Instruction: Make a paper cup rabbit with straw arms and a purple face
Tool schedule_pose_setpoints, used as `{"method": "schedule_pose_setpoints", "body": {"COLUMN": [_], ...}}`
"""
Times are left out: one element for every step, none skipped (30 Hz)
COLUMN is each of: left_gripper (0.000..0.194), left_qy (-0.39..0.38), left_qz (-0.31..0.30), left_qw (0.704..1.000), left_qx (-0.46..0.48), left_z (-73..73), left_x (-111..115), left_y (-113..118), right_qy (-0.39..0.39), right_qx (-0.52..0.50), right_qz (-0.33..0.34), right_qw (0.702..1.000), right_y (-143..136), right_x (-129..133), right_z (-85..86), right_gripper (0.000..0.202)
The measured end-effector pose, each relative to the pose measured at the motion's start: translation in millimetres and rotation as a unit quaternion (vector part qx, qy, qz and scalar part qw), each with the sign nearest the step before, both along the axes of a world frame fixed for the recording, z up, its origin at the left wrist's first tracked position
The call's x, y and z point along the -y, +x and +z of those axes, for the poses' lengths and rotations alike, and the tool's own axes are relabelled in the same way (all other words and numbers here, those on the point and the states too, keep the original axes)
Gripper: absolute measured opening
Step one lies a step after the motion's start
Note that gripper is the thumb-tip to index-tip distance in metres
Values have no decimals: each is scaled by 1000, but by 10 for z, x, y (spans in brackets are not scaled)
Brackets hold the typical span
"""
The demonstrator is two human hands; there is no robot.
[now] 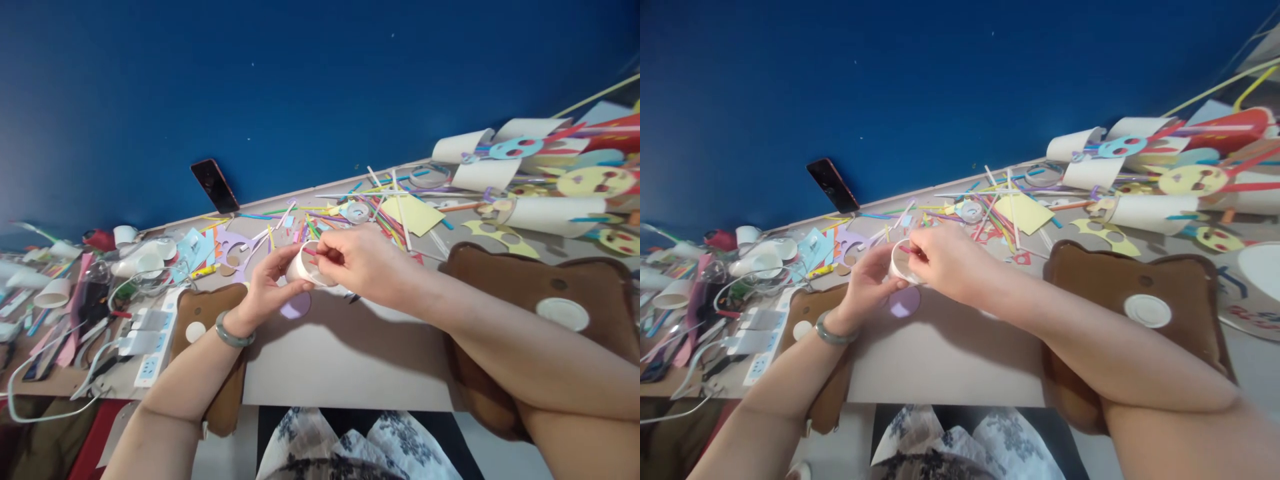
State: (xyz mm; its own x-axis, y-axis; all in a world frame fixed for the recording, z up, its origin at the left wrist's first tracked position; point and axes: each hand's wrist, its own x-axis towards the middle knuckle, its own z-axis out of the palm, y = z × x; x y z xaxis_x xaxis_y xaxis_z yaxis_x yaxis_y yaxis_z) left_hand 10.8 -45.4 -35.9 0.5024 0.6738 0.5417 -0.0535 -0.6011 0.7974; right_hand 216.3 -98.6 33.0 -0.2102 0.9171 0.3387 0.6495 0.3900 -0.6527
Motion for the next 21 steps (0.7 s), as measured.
{"method": "schedule_pose_setpoints", "body": {"left_gripper": [59, 58, 58, 58, 57, 57, 56, 55, 54, 54, 53, 54, 54, 54, 54, 53, 52, 52, 52, 52, 53], "left_qy": [12, 25, 39, 54, 68, 81, 93, 106, 120, 135, 152, 171, 191, 212, 233, 254, 274, 291, 305, 316, 325], "left_qz": [10, 22, 37, 53, 69, 85, 100, 112, 122, 131, 139, 146, 152, 159, 166, 172, 174, 173, 171, 168, 166], "left_qw": [1000, 999, 998, 997, 995, 992, 989, 986, 983, 980, 977, 972, 968, 963, 957, 951, 946, 941, 937, 934, 931], "left_qx": [-4, -11, -19, -28, -39, -48, -55, -59, -62, -63, -64, -63, -59, -53, -44, -33, -24, -19, -17, -20, -24], "left_z": [-1, -3, -4, -6, -5, -3, 2, 8, 16, 23, 30, 36, 40, 43, 45, 46, 47, 49, 52, 56, 60], "left_x": [6, 15, 26, 39, 54, 70, 85, 100, 113, 124, 133, 141, 148, 155, 161, 167, 173, 178, 182, 185, 187], "left_y": [-2, -4, -6, -8, -9, -9, -8, -7, -5, -3, 1, 4, 9, 14, 19, 23, 25, 25, 23, 18, 12], "right_qy": [1, 1, 0, -2, -5, -8, -12, -13, -11, -7, 2, 14, 26, 38, 49, 60, 70, 76, 80, 80, 78], "right_qx": [-5, -10, -17, -23, -29, -33, -36, -41, -49, -58, -69, -79, -87, -91, -94, -97, -100, -101, -103, -103, -105], "right_qz": [-4, -7, -7, -7, -6, -3, 0, 5, 7, 11, 15, 18, 19, 20, 21, 22, 24, 29, 38, 48, 56], "right_qw": [1000, 1000, 1000, 1000, 1000, 999, 999, 999, 999, 998, 998, 997, 996, 995, 994, 993, 992, 991, 991, 990, 990], "right_y": [-10, -21, -31, -40, -48, -55, -60, -64, -69, -75, -82, -90, -100, -109, -118, -124, -128, -130, -131, -130, -130], "right_x": [4, 9, 14, 17, 20, 22, 24, 26, 29, 35, 42, 51, 61, 71, 80, 88, 95, 99, 103, 105, 107], "right_z": [2, 4, 4, 4, 2, -1, -5, -10, -15, -21, -27, -34, -41, -48, -54, -58, -59, -57, -51, -41, -28], "right_gripper": [22, 23, 25, 26, 27, 28, 27, 26, 25, 23, 20, 19, 17, 17, 16, 16, 16, 17, 18, 19, 19]}}
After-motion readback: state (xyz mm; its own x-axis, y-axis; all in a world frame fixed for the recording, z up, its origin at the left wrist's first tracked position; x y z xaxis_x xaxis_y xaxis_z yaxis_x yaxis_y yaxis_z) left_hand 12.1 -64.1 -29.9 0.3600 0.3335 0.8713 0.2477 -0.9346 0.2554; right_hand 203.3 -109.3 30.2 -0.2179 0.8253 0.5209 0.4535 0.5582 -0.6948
